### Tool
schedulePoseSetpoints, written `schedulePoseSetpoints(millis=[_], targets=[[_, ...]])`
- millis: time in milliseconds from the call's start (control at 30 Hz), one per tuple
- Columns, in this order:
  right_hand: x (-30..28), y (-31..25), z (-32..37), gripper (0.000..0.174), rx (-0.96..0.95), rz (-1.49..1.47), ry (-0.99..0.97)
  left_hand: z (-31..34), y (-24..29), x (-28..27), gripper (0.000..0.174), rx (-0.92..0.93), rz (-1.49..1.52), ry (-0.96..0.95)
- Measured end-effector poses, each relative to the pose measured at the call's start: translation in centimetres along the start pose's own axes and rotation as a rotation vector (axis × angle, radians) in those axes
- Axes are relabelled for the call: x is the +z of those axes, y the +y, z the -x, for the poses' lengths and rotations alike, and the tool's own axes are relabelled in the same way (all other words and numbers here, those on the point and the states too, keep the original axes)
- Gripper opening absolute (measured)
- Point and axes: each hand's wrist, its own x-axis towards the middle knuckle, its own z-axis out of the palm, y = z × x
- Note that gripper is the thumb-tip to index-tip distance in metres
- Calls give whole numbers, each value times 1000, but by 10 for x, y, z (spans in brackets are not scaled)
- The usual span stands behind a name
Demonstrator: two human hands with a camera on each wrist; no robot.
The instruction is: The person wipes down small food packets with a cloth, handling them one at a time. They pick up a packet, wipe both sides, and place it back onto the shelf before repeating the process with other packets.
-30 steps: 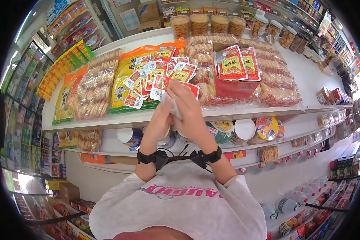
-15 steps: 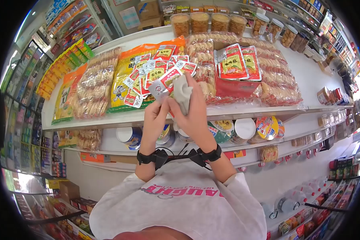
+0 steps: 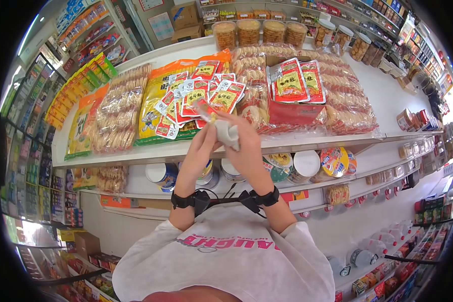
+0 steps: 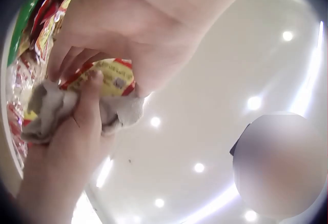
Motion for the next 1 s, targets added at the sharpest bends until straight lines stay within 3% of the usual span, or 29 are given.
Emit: schedulePoseSetpoints(millis=[100,167,233,333,367,467,500,600,633,733,833,867,967,1000], targets=[[6,-15,1,53,-115,31,-138,-1,5,-13,46,-244,183,111],[-1,-11,7,58,-176,-21,-319,0,11,-14,48,-189,263,242],[-3,-6,14,57,-14,-169,-179,-6,4,-22,51,-79,284,311],[-3,-15,0,50,70,-210,119,-3,-2,-30,50,-186,-10,173],[-3,-18,-8,47,71,-191,231,0,-2,-27,48,-333,-50,131],[3,-6,-13,42,-106,164,58,7,-9,-8,47,-412,299,-74],[9,-5,-12,45,-124,309,19,6,-12,-6,49,-401,313,-42],[12,-6,-6,47,-192,371,-189,2,-9,5,52,-311,452,154],[15,-12,-2,49,-193,289,-221,-1,-15,-3,57,-254,527,162],[19,-17,2,51,-243,212,-370,-5,3,-14,66,-191,728,-58],[18,-16,-1,52,-270,203,-426,-6,-1,-22,65,-201,730,83],[19,-13,-2,50,-204,170,-334,-6,-4,-26,65,-213,721,142],[28,11,-8,38,-54,5,4,1,19,-7,54,-128,253,212],[23,12,-9,35,164,-104,13,2,23,-3,51,-99,99,232]])
